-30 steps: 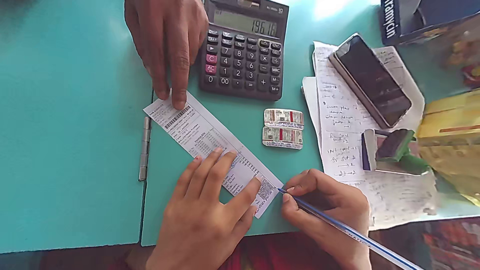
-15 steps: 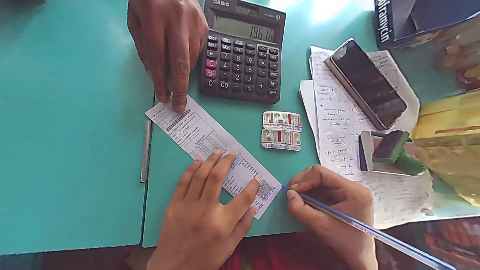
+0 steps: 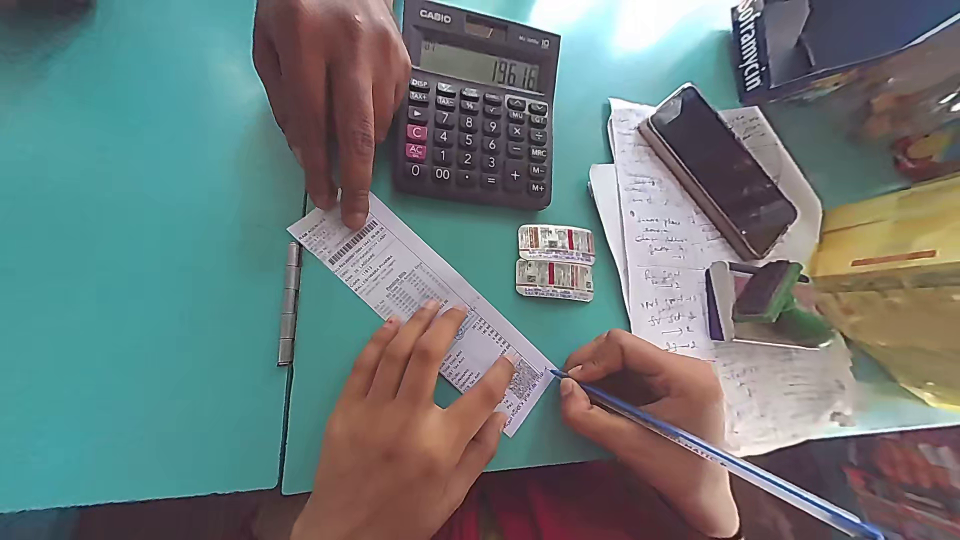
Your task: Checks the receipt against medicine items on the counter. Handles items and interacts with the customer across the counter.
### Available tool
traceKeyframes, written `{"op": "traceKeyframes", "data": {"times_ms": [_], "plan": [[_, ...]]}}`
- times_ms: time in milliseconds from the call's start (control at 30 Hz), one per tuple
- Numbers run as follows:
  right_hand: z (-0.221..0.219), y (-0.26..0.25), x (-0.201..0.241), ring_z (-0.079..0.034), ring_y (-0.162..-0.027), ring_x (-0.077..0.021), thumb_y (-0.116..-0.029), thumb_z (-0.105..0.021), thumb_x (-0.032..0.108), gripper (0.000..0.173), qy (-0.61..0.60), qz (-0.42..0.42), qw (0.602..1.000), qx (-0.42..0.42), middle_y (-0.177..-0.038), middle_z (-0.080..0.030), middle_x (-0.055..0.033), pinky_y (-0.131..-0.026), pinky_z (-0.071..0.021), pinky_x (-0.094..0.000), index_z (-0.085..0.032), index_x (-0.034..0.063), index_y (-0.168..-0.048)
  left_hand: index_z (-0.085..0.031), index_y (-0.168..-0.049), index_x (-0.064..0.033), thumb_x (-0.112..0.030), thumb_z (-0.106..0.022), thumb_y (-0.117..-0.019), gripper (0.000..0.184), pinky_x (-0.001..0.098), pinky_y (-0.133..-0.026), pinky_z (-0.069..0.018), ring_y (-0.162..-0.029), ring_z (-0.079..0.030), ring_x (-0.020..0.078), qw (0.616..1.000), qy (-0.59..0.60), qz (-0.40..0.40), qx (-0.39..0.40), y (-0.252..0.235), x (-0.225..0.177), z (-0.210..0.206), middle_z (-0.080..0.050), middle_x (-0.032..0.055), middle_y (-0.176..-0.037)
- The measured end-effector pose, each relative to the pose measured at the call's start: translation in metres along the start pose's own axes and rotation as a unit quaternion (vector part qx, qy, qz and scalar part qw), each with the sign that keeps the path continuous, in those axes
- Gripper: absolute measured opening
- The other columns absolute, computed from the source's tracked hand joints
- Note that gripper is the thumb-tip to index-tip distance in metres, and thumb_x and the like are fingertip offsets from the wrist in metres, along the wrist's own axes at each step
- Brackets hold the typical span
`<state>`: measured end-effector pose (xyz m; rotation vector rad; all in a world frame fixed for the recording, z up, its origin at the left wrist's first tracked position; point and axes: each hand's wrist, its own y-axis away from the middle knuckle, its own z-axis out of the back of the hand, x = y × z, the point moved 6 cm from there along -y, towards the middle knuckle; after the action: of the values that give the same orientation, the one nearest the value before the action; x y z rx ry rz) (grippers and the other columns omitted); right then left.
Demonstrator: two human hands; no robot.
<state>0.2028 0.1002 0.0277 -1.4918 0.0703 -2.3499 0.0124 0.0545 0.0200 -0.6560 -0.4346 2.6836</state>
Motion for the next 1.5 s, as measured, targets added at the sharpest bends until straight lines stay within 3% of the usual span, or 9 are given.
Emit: {"op": "traceKeyframes", "data": {"times_ms": [967, 1067, 1167, 1233, 1333, 1400, 1500], "plan": [[0.002, 0.000, 0.000, -0.061, -0.065, 0.0095, -0.0761, -0.071, 0.009, 0.006, 0.001, -0.011, 1.000, -0.017, -0.076, -0.069, 0.0074, -0.057, -0.0516, -0.0065, -0.066, 0.0066, -0.078, -0.069, -0.129, -0.0357, -0.047, -0.043, -0.1055, 0.037, 0.0530, -0.112, -0.0364, -0.138, -0.049, 0.0374, 1.000, 0.000, -0.003, 0.002, 0.000, 0.000, 0.000, -0.060, 0.0192, -0.139], [0.006, 0.001, 0.006, -0.065, -0.072, 0.0076, -0.0801, -0.071, 0.008, 0.008, -0.029, 0.042, 0.998, -0.033, -0.082, -0.070, 0.0071, -0.062, -0.0553, -0.0079, -0.065, 0.0071, -0.085, -0.069, -0.129, -0.0361, -0.048, -0.042, -0.1053, 0.037, 0.0533, -0.110, -0.0380, -0.136, -0.051, 0.0380, 1.000, -0.002, -0.001, -0.002, 0.000, 0.001, 0.000, -0.061, 0.0201, -0.138], [0.017, 0.001, 0.020, -0.070, -0.081, 0.0014, -0.0962, -0.067, 0.016, 0.010, 0.036, 0.097, 0.992, -0.073, -0.094, -0.075, 0.0033, -0.069, -0.0595, -0.0127, -0.066, 0.0084, -0.103, -0.068, -0.129, -0.0365, -0.048, -0.042, -0.1053, 0.037, 0.0523, -0.111, -0.0377, -0.136, -0.051, 0.0365, 1.000, 0.000, -0.001, -0.008, 0.000, 0.001, -0.001, -0.062, 0.0190, -0.137], [0.022, -0.004, 0.025, -0.070, -0.090, -0.0031, -0.1055, -0.056, 0.020, 0.020, 0.148, 0.118, 0.979, -0.080, -0.099, -0.076, -0.0035, -0.077, -0.0570, -0.0153, -0.069, 0.0061, -0.112, -0.068, -0.130, -0.0360, -0.049, -0.042, -0.1057, 0.038, 0.0523, -0.111, -0.0375, -0.137, -0.051, 0.0362, 1.000, 0.001, -0.003, -0.006, 0.001, 0.001, -0.001, -0.061, 0.0188, -0.138], [0.015, -0.012, 0.023, -0.063, -0.125, -0.0144, -0.1059, -0.049, 0.013, 0.025, 0.275, 0.126, 0.953, -0.028, -0.123, -0.074, -0.0074, -0.103, -0.0476, -0.0236, -0.071, 0.0062, -0.115, -0.069, -0.129, -0.0358, -0.049, -0.043, -0.1052, 0.037, 0.0527, -0.110, -0.0387, -0.135, -0.052, 0.0370, 1.000, -0.001, -0.005, -0.010, 0.000, 0.001, -0.001, -0.062, 0.0193, -0.136], [0.010, -0.013, 0.018, -0.062, -0.128, -0.0199, -0.1034, -0.050, 0.010, 0.026, 0.301, 0.124, 0.945, -0.014, -0.122, -0.074, -0.0084, -0.105, -0.0475, -0.0271, -0.072, 0.0049, -0.116, -0.068, -0.128, -0.0358, -0.048, -0.044, -0.1046, 0.036, 0.0530, -0.110, -0.0386, -0.135, -0.053, 0.0366, 1.000, -0.002, -0.006, -0.010, 0.000, 0.001, -0.002, -0.061, 0.0191, -0.137], [0.012, -0.009, 0.015, -0.069, -0.118, -0.0171, -0.1013, -0.056, 0.007, 0.018, 0.283, 0.124, 0.951, -0.020, -0.110, -0.077, -0.0110, -0.101, -0.0520, -0.0232, -0.073, 0.0020, -0.105, -0.068, -0.129, -0.0357, -0.047, -0.045, -0.1042, 0.036, 0.0524, -0.110, -0.0385, -0.136, -0.052, 0.0360, 1.000, 0.000, -0.005, -0.004, 0.000, 0.001, -0.001, -0.061, 0.0185, -0.138]]}}
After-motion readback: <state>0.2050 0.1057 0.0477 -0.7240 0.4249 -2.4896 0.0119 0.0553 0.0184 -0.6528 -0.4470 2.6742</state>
